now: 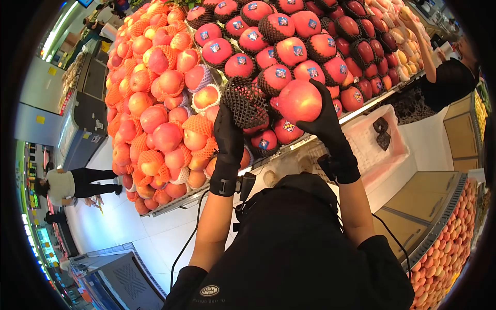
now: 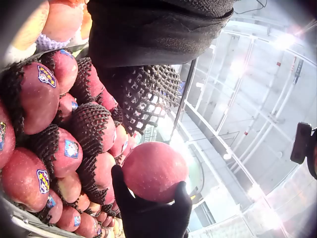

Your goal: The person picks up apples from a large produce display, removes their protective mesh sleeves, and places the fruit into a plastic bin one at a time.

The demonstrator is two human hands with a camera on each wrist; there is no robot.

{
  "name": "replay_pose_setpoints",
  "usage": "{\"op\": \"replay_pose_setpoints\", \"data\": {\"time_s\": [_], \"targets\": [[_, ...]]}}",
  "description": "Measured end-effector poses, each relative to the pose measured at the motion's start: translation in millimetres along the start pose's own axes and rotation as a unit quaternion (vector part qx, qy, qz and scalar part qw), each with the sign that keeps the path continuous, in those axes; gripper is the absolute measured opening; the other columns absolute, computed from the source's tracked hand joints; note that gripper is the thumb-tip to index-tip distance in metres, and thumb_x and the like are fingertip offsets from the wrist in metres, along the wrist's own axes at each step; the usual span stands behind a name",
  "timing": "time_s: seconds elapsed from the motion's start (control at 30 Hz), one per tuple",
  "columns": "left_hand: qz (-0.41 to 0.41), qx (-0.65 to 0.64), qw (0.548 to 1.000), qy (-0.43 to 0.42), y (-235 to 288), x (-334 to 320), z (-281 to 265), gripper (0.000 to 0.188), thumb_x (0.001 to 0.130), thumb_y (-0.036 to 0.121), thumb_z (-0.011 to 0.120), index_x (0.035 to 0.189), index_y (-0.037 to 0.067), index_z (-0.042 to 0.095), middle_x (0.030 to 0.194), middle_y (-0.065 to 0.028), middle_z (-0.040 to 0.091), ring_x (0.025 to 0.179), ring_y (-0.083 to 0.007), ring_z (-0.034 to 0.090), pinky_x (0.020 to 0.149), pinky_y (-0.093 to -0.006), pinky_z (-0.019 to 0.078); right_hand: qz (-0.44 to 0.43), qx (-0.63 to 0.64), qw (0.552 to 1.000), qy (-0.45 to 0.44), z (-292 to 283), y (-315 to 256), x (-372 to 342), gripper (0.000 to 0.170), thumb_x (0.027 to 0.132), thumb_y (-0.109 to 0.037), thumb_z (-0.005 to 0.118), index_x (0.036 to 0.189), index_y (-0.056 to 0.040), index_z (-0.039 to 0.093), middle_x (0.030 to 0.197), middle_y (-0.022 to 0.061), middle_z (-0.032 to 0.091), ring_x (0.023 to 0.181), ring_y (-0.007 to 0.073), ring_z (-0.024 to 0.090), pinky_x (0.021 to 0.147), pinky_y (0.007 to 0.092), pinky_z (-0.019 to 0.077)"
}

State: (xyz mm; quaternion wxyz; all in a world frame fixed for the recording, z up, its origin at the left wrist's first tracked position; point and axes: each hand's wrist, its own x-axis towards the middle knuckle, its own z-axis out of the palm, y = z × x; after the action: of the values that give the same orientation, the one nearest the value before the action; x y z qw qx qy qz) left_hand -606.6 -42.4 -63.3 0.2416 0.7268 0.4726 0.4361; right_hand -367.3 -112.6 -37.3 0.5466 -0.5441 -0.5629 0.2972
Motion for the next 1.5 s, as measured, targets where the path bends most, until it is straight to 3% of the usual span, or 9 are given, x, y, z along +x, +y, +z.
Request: {"op": "replay_pose_setpoints", "data": {"time_s": [0.33, 0.47, 0.63, 0.7, 0.97, 1.0, 1.27, 1.4, 1.5], "targets": [[0.021, 0.008, 0.999, -0.038, 22.5, -6.2, 19.6, 0.034, 0.084, 0.000, 0.052, 0.119, -0.003, 0.050, 0.107, -0.0199, 0.062, 0.098, -0.0322, 0.060, 0.085, -0.0366, 0.0463, 0.006, 0.108, 0.994, 0.008, -33.5, 14.7, -20.2, 0.101, 0.053, -0.012, 0.080, 0.141, -0.0088, 0.031, 0.136, 0.0096, 0.040, 0.126, 0.0225, 0.041, 0.103, 0.0393, 0.0390], [-0.057, -0.186, 0.980, -0.051, 40.9, -10.3, 45.5, 0.036, 0.087, 0.002, 0.051, 0.123, -0.002, 0.049, 0.112, -0.0174, 0.061, 0.101, -0.0265, 0.060, 0.087, -0.0345, 0.0464, 0.028, 0.065, 0.997, 0.017, -58.5, 21.0, -30.7, 0.100, 0.057, -0.013, 0.084, 0.140, -0.0075, 0.029, 0.135, 0.0122, 0.040, 0.127, 0.0247, 0.041, 0.104, 0.0398, 0.0370], [-0.002, -0.069, 0.989, -0.132, 71.4, -12.3, 71.0, 0.031, 0.095, 0.005, 0.043, 0.124, -0.002, 0.050, 0.114, -0.0141, 0.061, 0.102, -0.0217, 0.059, 0.088, -0.0326, 0.0466, 0.051, 0.048, 0.997, 0.029, -93.4, 19.2, -42.6, 0.102, 0.059, -0.017, 0.086, 0.141, -0.0078, 0.026, 0.136, 0.0123, 0.039, 0.127, 0.0240, 0.041, 0.104, 0.0393, 0.0375], [-0.095, -0.264, 0.949, -0.142, 64.1, -11.7, 88.3, 0.030, 0.098, 0.007, 0.039, 0.125, -0.002, 0.049, 0.115, -0.0098, 0.060, 0.102, -0.0180, 0.057, 0.088, -0.0303, 0.0466, 0.060, 0.053, 0.996, 0.041, -105.5, 27.2, -49.7, 0.105, 0.058, -0.020, 0.087, 0.141, -0.0064, 0.024, 0.135, 0.0124, 0.039, 0.126, 0.0236, 0.041, 0.104, 0.0392, 0.0372], [0.090, -0.025, 0.982, -0.162, 99.6, -21.1, 131.3, 0.034, 0.099, 0.008, 0.036, 0.127, -0.007, 0.048, 0.121, -0.0208, 0.056, 0.111, -0.0275, 0.054, 0.094, -0.0347, 0.0434, 0.074, 0.029, 0.994, 0.076, -168.6, 46.6, -85.0, 0.098, 0.057, -0.022, 0.087, 0.137, -0.0034, 0.033, 0.132, 0.0138, 0.043, 0.125, 0.0260, 0.043, 0.104, 0.0390, 0.0363], [0.030, -0.097, 0.966, -0.236, 127.0, -23.6, 131.4, 0.042, 0.087, 0.001, 0.056, 0.127, -0.003, 0.047, 0.120, -0.0152, 0.058, 0.109, -0.0243, 0.055, 0.095, -0.0338, 0.0430, 0.069, -0.014, 0.995, 0.078, -179.9, 52.7, -92.0, 0.097, 0.058, -0.022, 0.087, 0.136, -0.0035, 0.033, 0.131, 0.0141, 0.044, 0.125, 0.0264, 0.043, 0.104, 0.0390, 0.0362], [0.112, 0.039, 0.979, -0.167, 100.1, -36.9, 168.1, 0.042, 0.082, -0.003, 0.059, 0.123, -0.007, 0.050, 0.111, -0.0219, 0.061, 0.102, -0.0313, 0.060, 0.092, -0.0351, 0.0456, 0.091, -0.163, 0.977, 0.103, -259.9, 123.1, -147.2, 0.094, 0.052, -0.026, 0.085, 0.132, -0.0027, 0.040, 0.125, 0.0196, 0.047, 0.118, 0.0351, 0.047, 0.101, 0.0406, 0.0396], [0.028, -0.044, 0.984, -0.170, 92.4, -44.5, 171.5, 0.046, 0.084, -0.006, 0.055, 0.129, -0.006, 0.046, 0.120, -0.0148, 0.058, 0.106, -0.0210, 0.056, 0.093, -0.0315, 0.0447, 0.191, -0.226, 0.951, 0.088, -290.0, 169.8, -179.7, 0.096, 0.054, -0.025, 0.087, 0.133, -0.0024, 0.038, 0.129, 0.0167, 0.046, 0.122, 0.0294, 0.046, 0.103, 0.0383, 0.0391], [-0.017, -0.047, 0.979, -0.200, 112.1, -43.5, 167.4, 0.043, 0.087, -0.004, 0.053, 0.130, -0.004, 0.045, 0.120, -0.0125, 0.058, 0.103, -0.0191, 0.055, 0.091, -0.0296, 0.0446, 0.233, -0.225, 0.938, 0.123, -301.5, 213.7, -204.8, 0.099, 0.049, -0.028, 0.086, 0.134, -0.0058, 0.040, 0.127, 0.0190, 0.048, 0.117, 0.0364, 0.050, 0.098, 0.0417, 0.0435]]}}
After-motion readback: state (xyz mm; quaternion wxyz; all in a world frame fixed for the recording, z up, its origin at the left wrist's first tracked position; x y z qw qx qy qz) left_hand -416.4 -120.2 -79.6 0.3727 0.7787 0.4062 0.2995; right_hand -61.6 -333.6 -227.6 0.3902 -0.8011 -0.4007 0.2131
